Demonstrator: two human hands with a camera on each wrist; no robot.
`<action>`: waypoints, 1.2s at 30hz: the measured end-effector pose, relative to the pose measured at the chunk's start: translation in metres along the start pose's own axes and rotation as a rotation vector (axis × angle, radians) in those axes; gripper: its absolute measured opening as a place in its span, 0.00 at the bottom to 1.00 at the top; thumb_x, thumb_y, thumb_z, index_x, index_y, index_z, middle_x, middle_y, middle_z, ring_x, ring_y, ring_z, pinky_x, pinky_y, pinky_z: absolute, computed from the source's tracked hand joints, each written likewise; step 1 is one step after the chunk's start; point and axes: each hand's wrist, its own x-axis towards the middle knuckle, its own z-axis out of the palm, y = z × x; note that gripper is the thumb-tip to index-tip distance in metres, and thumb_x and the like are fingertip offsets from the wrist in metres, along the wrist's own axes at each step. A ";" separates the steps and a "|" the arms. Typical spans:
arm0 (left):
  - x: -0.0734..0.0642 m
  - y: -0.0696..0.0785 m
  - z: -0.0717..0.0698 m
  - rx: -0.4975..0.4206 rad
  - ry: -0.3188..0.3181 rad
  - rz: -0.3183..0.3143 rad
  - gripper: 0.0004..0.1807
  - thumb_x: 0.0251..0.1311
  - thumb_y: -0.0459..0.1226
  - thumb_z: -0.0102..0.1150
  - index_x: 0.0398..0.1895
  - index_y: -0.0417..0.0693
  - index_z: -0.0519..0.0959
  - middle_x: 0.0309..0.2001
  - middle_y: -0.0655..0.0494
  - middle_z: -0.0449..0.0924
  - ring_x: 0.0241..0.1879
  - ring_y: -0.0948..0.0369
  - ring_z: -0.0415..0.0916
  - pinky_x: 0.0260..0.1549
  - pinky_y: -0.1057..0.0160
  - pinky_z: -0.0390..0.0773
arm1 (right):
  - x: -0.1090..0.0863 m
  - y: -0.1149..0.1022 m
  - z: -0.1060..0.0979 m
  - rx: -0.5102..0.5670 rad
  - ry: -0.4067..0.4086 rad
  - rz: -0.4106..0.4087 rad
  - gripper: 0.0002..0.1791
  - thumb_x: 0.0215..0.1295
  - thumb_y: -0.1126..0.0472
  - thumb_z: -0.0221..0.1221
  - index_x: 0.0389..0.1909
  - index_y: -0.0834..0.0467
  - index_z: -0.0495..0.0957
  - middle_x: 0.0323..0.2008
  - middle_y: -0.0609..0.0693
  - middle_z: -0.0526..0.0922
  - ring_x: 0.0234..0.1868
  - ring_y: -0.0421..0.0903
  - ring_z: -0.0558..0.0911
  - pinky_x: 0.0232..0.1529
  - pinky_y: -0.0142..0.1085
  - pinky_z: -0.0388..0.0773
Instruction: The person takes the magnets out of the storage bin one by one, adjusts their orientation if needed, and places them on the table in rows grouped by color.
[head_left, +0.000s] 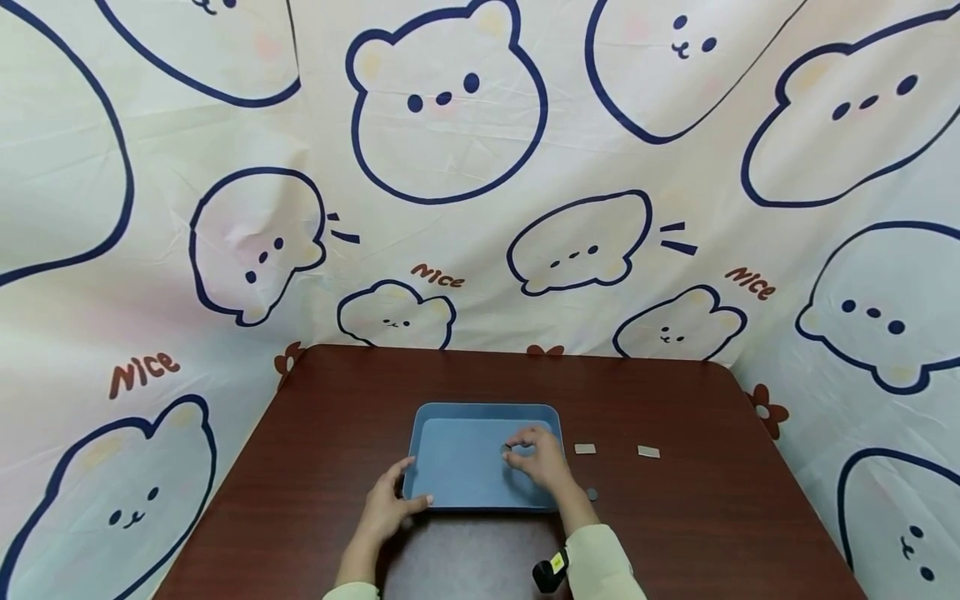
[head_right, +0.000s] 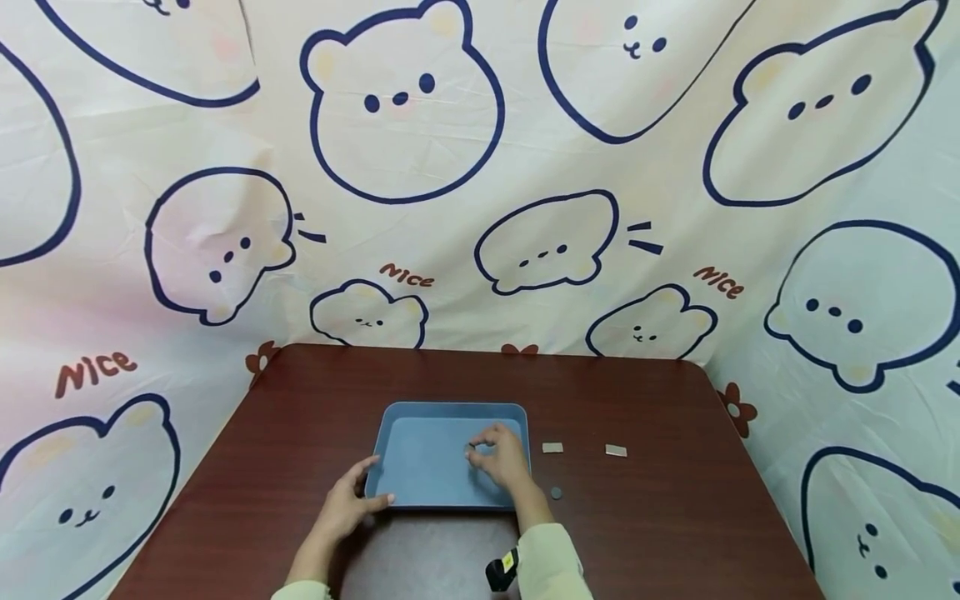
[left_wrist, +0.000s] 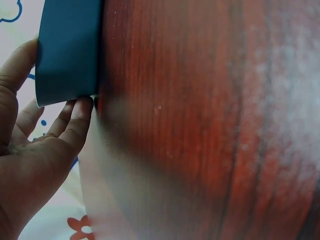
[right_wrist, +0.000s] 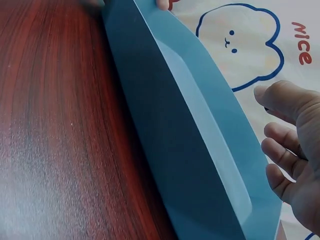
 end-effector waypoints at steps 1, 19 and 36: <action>0.000 0.000 0.000 0.000 0.001 -0.001 0.42 0.43 0.39 0.74 0.64 0.45 0.67 0.56 0.34 0.68 0.52 0.44 0.69 0.41 0.47 0.72 | -0.001 0.001 -0.001 -0.001 0.006 0.002 0.06 0.51 0.61 0.69 0.32 0.55 0.85 0.38 0.48 0.77 0.39 0.49 0.77 0.37 0.42 0.74; -0.002 0.000 0.001 0.004 0.005 0.005 0.42 0.43 0.38 0.75 0.64 0.44 0.66 0.56 0.34 0.69 0.48 0.45 0.71 0.39 0.49 0.73 | -0.025 0.010 -0.036 0.054 0.069 0.065 0.07 0.51 0.62 0.70 0.32 0.52 0.85 0.38 0.44 0.78 0.41 0.48 0.77 0.40 0.48 0.73; -0.002 0.001 0.002 0.015 0.007 0.003 0.42 0.44 0.39 0.74 0.65 0.44 0.65 0.56 0.34 0.68 0.48 0.44 0.71 0.39 0.48 0.73 | -0.049 0.027 -0.068 0.096 0.111 0.150 0.10 0.50 0.65 0.70 0.35 0.58 0.85 0.40 0.47 0.78 0.41 0.48 0.78 0.37 0.42 0.77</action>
